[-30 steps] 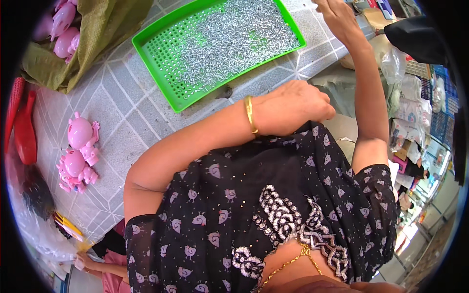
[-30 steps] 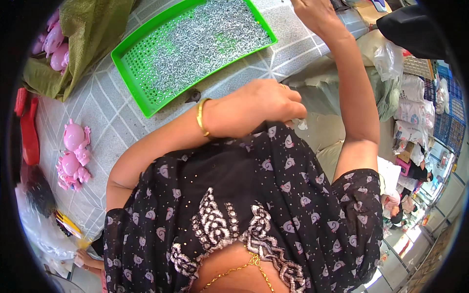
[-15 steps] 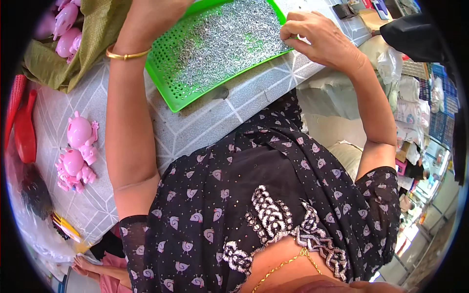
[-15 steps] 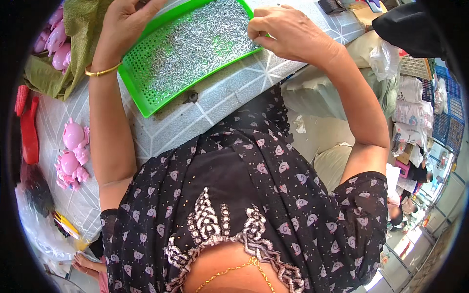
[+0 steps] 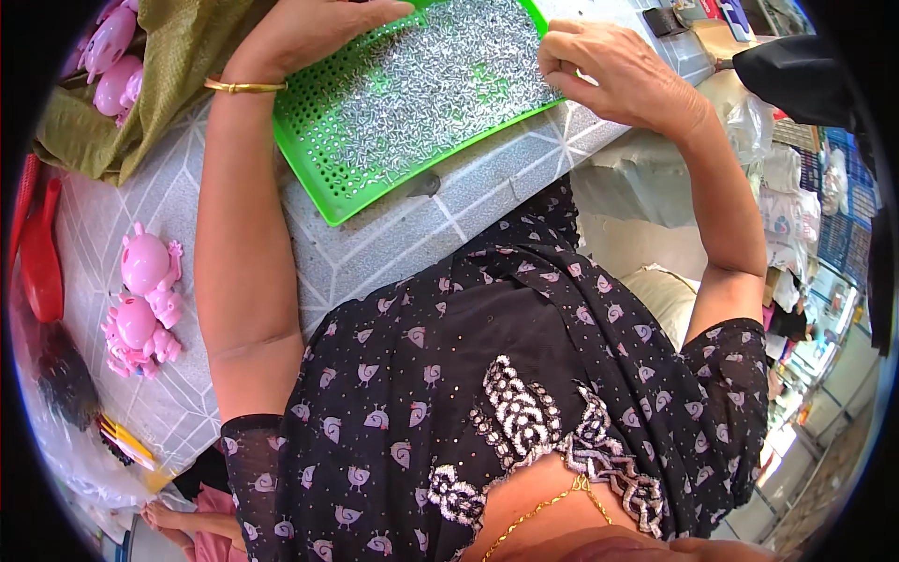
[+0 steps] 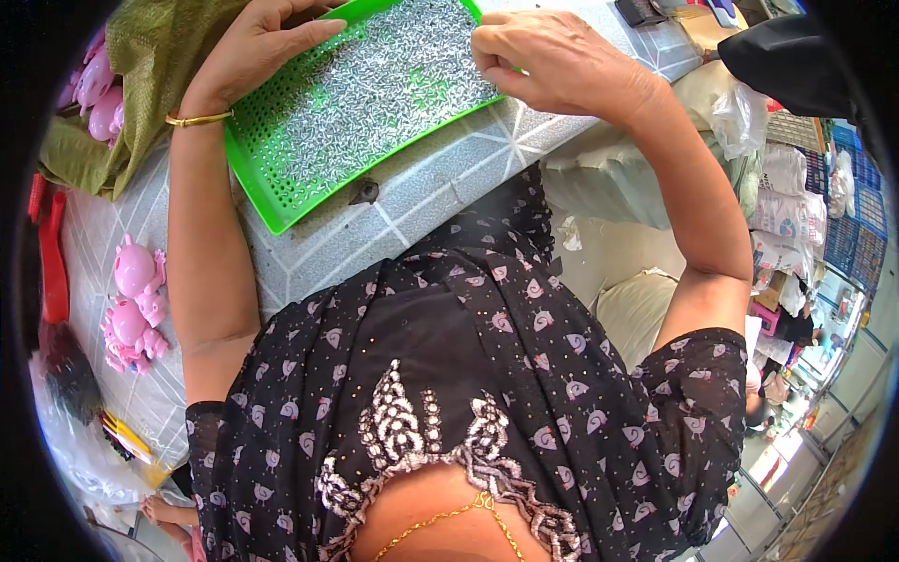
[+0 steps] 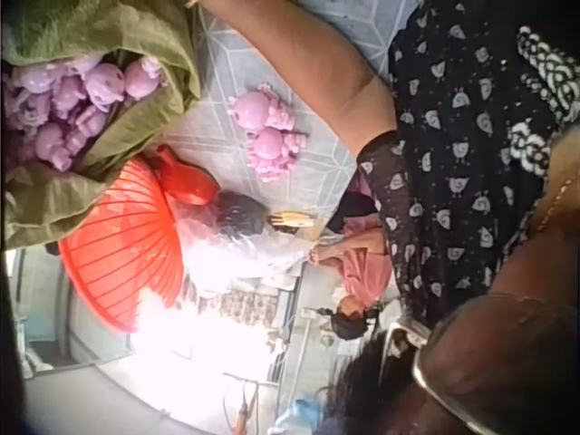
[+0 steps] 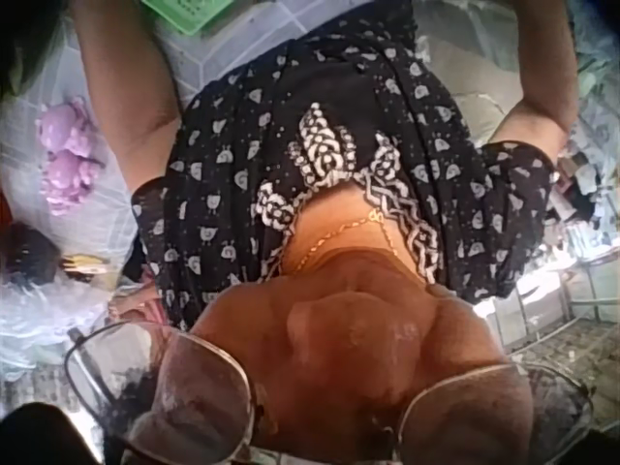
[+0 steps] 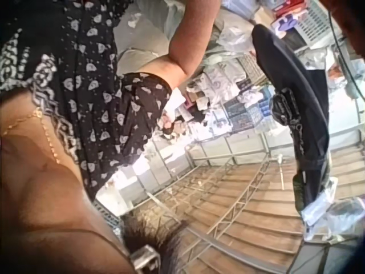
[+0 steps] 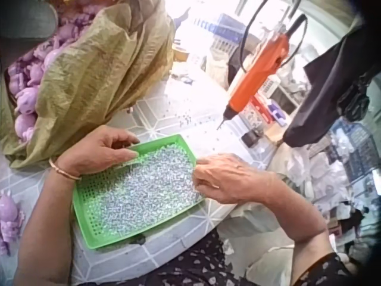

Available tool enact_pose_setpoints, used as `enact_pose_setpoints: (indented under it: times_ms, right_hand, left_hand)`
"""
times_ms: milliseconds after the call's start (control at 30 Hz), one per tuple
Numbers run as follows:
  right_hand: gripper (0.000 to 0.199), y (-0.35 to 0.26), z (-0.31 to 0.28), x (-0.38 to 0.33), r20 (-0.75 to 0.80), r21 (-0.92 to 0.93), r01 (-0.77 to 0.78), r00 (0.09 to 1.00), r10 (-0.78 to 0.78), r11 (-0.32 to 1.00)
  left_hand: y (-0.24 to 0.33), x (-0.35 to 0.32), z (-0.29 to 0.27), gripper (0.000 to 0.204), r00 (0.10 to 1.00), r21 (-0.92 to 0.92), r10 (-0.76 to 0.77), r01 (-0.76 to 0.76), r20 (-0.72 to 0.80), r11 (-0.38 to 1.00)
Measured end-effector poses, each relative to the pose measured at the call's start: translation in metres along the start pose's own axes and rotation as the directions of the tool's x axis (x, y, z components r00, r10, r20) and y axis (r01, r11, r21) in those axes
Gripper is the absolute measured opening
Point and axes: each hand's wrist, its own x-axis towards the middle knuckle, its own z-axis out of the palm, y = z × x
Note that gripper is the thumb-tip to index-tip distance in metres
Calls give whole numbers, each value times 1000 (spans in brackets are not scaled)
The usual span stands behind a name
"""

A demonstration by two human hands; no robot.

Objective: Sorting through a large batch of small silver metal parts on a green tray at a workstation.

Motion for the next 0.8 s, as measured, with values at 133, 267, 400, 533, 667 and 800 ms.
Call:
enact_pose_setpoints:
  times_ms: [133, 267, 400, 533, 667, 800]
  right_hand:
    - [10, 10, 9, -5, -49, 278, -66, 995, 83, 958]
    - [19, 12, 8, -6, -44, 412, -132, 986, 164, 902]
    - [20, 11, 10, -9, 10, 490, -270, 953, 304, 829]
    - [20, 15, 23, -10, -136, 603, -148, 949, 284, 784]
    - [16, 11, 27, -7, -117, 673, -162, 940, 320, 722]
    - [10, 38, 20, -13, -311, 654, -117, 859, 407, 747]
  left_hand:
    - [5, -3, -1, 32, 1000, 77, 8, -7, -9, 997]
    - [10, -5, -1, 31, 999, 95, 21, -18, -30, 995]
    - [6, -5, -2, 31, 999, 88, 9, -6, -34, 996]
    - [6, -4, -4, 31, 1000, 91, -18, 20, -22, 996]
    - [5, -5, -2, 33, 999, 64, 19, -16, -38, 998]
    - [9, -3, -1, 35, 999, 52, 15, -14, -32, 999]
